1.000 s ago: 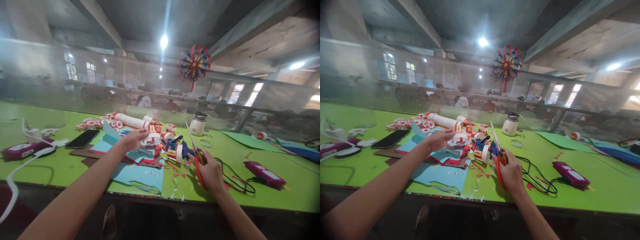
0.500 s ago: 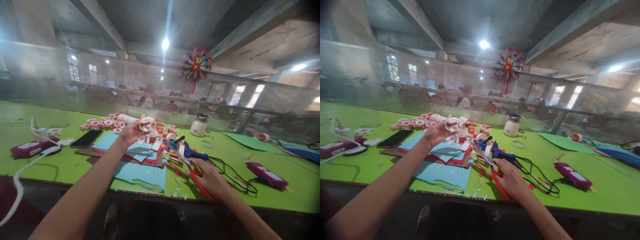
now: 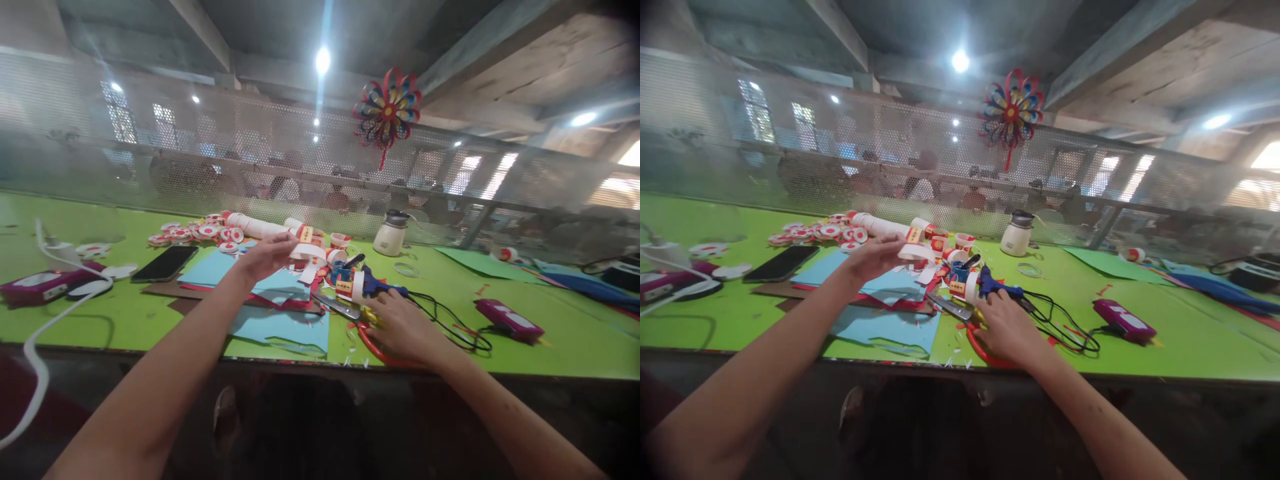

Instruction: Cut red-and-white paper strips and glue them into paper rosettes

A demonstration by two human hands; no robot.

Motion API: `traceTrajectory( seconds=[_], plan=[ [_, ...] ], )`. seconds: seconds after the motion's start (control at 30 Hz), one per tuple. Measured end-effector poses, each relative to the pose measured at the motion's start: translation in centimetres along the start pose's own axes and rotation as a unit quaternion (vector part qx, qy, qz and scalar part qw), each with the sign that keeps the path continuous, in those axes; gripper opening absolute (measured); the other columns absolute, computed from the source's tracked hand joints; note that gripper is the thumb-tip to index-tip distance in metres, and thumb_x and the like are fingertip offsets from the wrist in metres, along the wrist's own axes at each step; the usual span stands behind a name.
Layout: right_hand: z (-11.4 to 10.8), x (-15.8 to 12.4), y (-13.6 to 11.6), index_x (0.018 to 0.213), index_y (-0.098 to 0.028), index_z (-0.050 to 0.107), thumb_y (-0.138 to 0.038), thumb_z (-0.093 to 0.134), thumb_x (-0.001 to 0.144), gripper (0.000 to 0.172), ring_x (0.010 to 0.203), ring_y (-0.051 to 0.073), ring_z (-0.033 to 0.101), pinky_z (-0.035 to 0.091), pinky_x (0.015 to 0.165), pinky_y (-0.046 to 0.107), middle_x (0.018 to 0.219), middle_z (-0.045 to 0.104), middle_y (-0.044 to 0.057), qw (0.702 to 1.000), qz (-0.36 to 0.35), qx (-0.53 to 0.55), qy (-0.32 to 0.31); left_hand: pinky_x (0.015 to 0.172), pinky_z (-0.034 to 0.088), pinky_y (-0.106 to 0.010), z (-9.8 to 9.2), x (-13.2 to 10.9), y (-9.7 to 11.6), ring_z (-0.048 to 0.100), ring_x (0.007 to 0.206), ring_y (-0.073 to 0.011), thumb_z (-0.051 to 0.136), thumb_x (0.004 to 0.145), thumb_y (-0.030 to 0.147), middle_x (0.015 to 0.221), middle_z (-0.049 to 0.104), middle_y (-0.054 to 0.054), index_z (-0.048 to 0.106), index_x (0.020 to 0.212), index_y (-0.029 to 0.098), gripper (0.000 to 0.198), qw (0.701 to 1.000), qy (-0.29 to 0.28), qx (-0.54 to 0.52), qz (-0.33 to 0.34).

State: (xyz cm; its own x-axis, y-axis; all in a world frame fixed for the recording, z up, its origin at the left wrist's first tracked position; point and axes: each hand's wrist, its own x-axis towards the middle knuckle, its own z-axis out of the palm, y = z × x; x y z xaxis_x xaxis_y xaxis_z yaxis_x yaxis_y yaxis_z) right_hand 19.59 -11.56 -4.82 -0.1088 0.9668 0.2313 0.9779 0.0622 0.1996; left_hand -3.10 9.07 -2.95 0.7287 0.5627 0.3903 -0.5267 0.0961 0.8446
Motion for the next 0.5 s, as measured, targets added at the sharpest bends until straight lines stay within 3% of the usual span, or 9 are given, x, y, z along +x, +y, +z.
traceTrajectory(
  seconds=[0.1,0.2,0.27,0.37,0.43,0.5],
  plan=[
    [-0.8,-0.3,-0.2,0.113,-0.014,0.063,-0.033,0.06,0.079,0.039,0.095,0.03,0.052,0.043,0.083,0.042,0.098,0.063,0.015,0.999,0.0,0.02,0.044,0.076,0.049,-0.03,0.8,-0.1,-0.8,0.057,0.069,-0.0111,0.066,0.075,0.018,0.067,0.057,0.0,0.062,0.073,0.013,0.006,0.996,-0.063,0.059,-0.028],
    [-1.9,-0.4,-1.4,0.112,-0.016,0.062,-0.032,0.055,0.085,0.033,0.088,0.024,0.056,0.045,0.081,0.038,0.092,0.064,0.011,0.982,0.005,0.161,0.098,0.064,0.045,-0.022,1.6,-0.2,-1.3,0.051,0.06,-0.0077,0.069,0.073,0.022,0.063,0.054,0.002,0.064,0.072,0.014,0.01,0.987,-0.101,0.115,-0.042],
    [-2.2,-0.4,-2.9,0.116,-0.017,0.059,-0.036,0.054,0.085,0.036,0.074,0.018,0.058,0.048,0.07,0.033,0.084,0.064,0.006,0.945,0.016,0.306,0.112,0.067,0.045,-0.025,2.2,-0.3,-1.4,0.052,0.063,-0.0099,0.07,0.072,0.026,0.065,0.056,0.0,0.065,0.07,0.013,0.014,0.977,-0.136,0.156,-0.052],
    [-1.6,-0.1,-5.7,0.117,-0.016,0.056,-0.044,0.058,0.081,0.045,0.057,0.013,0.054,0.046,0.053,0.025,0.071,0.06,0.001,0.852,0.03,0.517,0.075,0.078,0.045,-0.032,3.1,-0.6,-1.2,0.057,0.079,-0.0162,0.072,0.07,0.031,0.079,0.062,-0.006,0.068,0.069,0.013,0.019,0.957,-0.202,0.198,-0.06],
    [-0.8,0.1,-7.2,0.107,-0.015,0.059,-0.045,0.06,0.079,0.042,0.05,0.011,0.05,0.044,0.048,0.024,0.062,0.056,-0.001,0.795,0.07,0.596,0.09,0.084,0.043,-0.035,3.6,-0.7,-1.0,0.057,0.088,-0.0191,0.072,0.069,0.032,0.089,0.063,-0.009,0.07,0.069,0.013,0.019,0.946,-0.24,0.209,-0.055],
    [-0.4,0.1,-8.0,0.093,-0.014,0.063,-0.044,0.06,0.08,0.032,0.048,0.01,0.048,0.042,0.046,0.022,0.058,0.054,-0.002,0.772,0.097,0.615,0.126,0.089,0.041,-0.038,4.0,-0.9,-0.8,0.057,0.092,-0.0206,0.073,0.069,0.032,0.092,0.063,-0.01,0.071,0.069,0.013,0.019,0.942,-0.257,0.213,-0.045]
  ],
)
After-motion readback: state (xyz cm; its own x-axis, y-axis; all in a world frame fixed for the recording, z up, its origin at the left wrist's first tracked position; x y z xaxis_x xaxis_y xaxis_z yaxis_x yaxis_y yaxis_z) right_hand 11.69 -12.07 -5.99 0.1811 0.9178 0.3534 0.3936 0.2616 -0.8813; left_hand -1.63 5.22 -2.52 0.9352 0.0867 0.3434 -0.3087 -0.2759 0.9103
